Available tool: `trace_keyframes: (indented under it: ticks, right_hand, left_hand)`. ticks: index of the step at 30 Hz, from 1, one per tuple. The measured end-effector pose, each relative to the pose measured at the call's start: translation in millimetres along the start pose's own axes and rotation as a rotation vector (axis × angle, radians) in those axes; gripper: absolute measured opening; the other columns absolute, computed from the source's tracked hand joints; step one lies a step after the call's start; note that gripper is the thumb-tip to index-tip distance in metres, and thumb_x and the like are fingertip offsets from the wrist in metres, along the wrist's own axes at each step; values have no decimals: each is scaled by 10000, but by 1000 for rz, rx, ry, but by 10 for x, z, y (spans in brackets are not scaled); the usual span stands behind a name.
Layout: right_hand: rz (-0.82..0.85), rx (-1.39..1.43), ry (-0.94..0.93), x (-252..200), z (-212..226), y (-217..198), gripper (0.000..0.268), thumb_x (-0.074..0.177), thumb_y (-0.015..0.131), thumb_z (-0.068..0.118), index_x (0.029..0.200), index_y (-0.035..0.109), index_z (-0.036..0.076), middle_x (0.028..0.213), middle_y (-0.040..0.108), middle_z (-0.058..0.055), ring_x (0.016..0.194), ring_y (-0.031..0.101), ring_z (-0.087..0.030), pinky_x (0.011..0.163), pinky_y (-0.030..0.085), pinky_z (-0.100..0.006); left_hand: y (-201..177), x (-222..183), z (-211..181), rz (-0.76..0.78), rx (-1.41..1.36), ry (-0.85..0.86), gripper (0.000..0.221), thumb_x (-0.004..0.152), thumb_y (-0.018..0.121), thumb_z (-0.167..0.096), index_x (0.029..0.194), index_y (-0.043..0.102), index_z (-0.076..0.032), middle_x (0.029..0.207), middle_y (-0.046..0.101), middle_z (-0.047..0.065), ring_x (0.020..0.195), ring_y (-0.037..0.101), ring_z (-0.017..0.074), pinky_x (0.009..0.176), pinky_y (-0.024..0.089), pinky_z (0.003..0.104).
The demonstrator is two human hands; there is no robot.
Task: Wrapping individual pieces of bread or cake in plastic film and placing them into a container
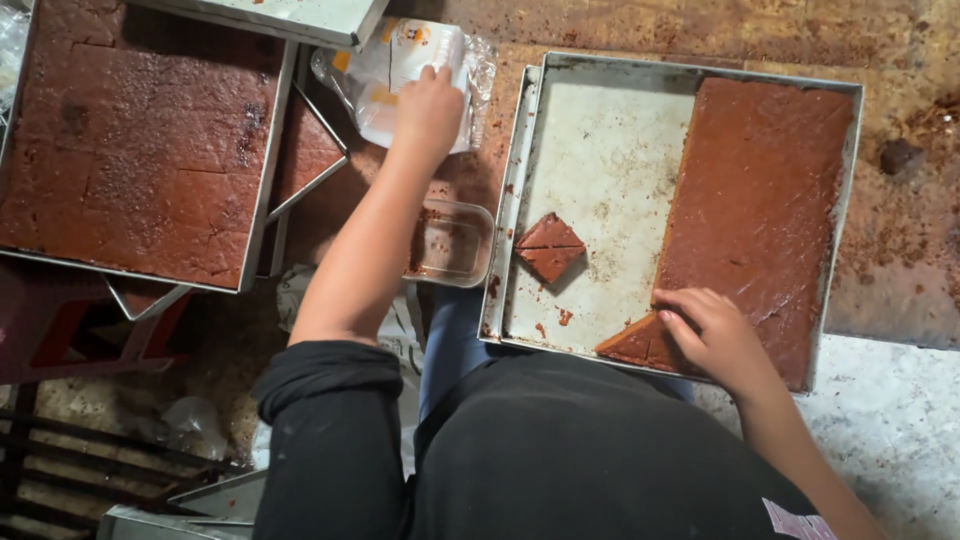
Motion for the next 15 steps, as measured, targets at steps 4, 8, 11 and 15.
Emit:
trace_keyframes:
  ticks: [4, 8, 11, 15]
  right_hand:
    - [-70, 36, -42, 4, -154, 122, 336, 967, 580, 246, 1246, 723, 126, 1225, 728, -36, 1182, 629, -230, 1059, 408, -474]
    - [-131, 57, -90, 32, -227, 158, 301, 981, 591, 228, 1225, 739, 131, 1153, 711, -38, 1115, 624, -232, 976, 413, -433]
    - [-161, 46, -130, 56, -256, 196, 283, 983, 597, 220, 1209, 746, 139, 1106, 707, -28, 1063, 629, -227, 938, 410, -422]
    - [-206, -5, -147, 57, -326, 259, 280, 960, 612, 219, 1199, 753, 194, 1036, 685, 20, 989, 623, -212, 888, 400, -408]
  left_hand:
    - [281, 38, 86, -71, 149, -13, 129, 879, 652, -91, 873, 759, -162, 1086, 655, 55, 1096, 511, 289, 796, 471, 394]
    - [80, 6, 37, -132, 118, -44, 439, 961, 621, -532, 942, 799, -131, 1250, 643, 91, 1257, 453, 315, 920, 404, 459]
    - [75, 8, 3, 5, 130, -58, 443, 881, 663, -532, 1040, 772, -133, 1452, 522, 127, 1381, 354, 330, 1047, 337, 489]
    - [27, -17, -39, 271, 88, -92, 438, 868, 628, -396, 1209, 722, -137, 1647, 302, 151, 1527, 175, 359, 1170, 229, 532]
Point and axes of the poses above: each hand's wrist, its own x-axis towards the middle knuckle, its own y-axis out of the palm, z = x × y, the point moved 8 cm from there along x, towards the middle knuckle
